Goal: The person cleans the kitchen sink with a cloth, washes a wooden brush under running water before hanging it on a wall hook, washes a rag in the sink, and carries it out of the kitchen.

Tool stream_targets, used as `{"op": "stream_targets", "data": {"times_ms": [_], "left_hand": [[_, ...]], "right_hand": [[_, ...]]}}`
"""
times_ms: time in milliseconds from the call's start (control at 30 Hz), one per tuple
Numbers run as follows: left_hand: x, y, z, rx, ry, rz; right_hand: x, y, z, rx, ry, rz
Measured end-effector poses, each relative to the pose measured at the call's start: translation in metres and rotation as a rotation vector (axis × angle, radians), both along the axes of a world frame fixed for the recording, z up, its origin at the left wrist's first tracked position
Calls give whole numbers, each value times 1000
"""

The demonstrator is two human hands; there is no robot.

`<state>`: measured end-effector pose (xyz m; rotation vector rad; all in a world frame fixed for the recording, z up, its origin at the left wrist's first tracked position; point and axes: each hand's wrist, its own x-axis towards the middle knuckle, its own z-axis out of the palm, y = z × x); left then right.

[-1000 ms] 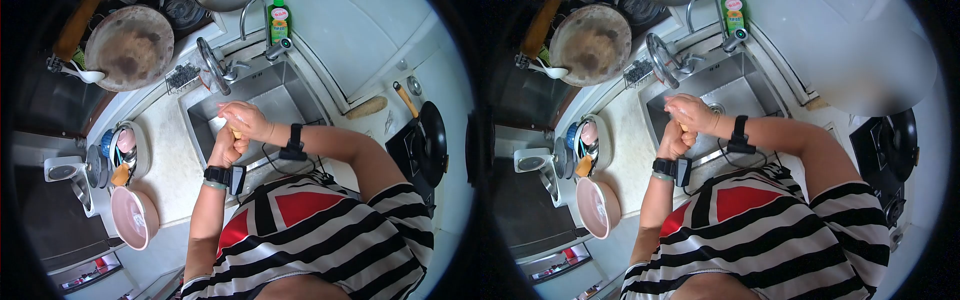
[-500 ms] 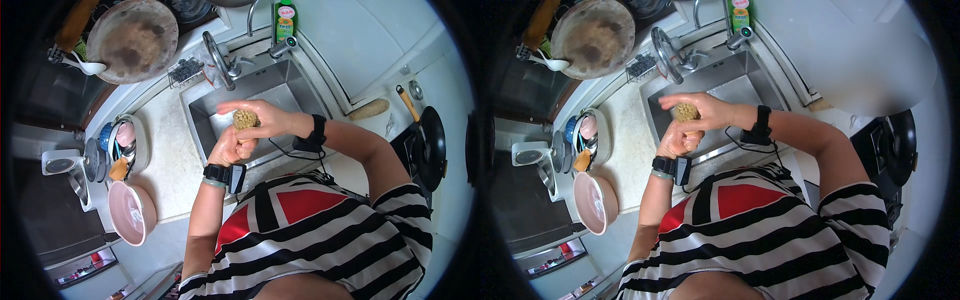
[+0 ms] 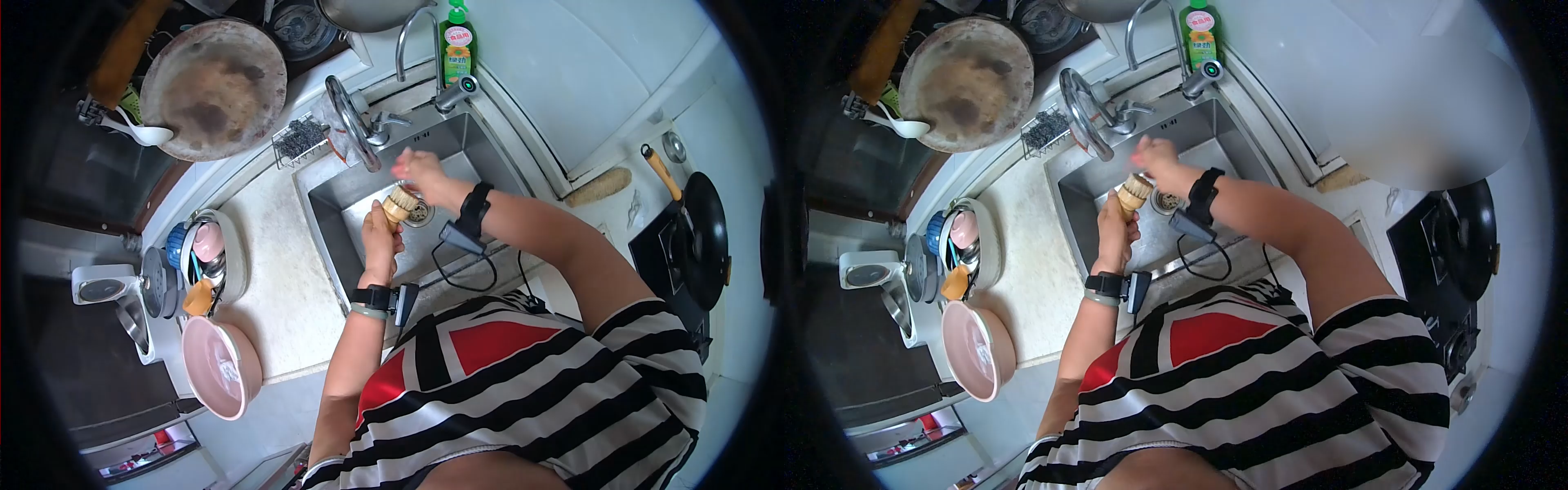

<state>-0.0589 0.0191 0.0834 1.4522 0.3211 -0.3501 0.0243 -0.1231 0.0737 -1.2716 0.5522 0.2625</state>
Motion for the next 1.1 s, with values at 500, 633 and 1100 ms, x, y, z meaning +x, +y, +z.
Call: {"op": "stream_targets", "data": {"times_ms": [500,633,1100], "left_hand": [[21,8,1,-154,69,96],[22,4,0,-184,83,91],[14,-8,-46,488,-508,-20]], "right_hand": [[136,-46,-48,-203,41,114],[128,-41,-37,-166,-52,110],[7,20,-75,17,40,430]]}}
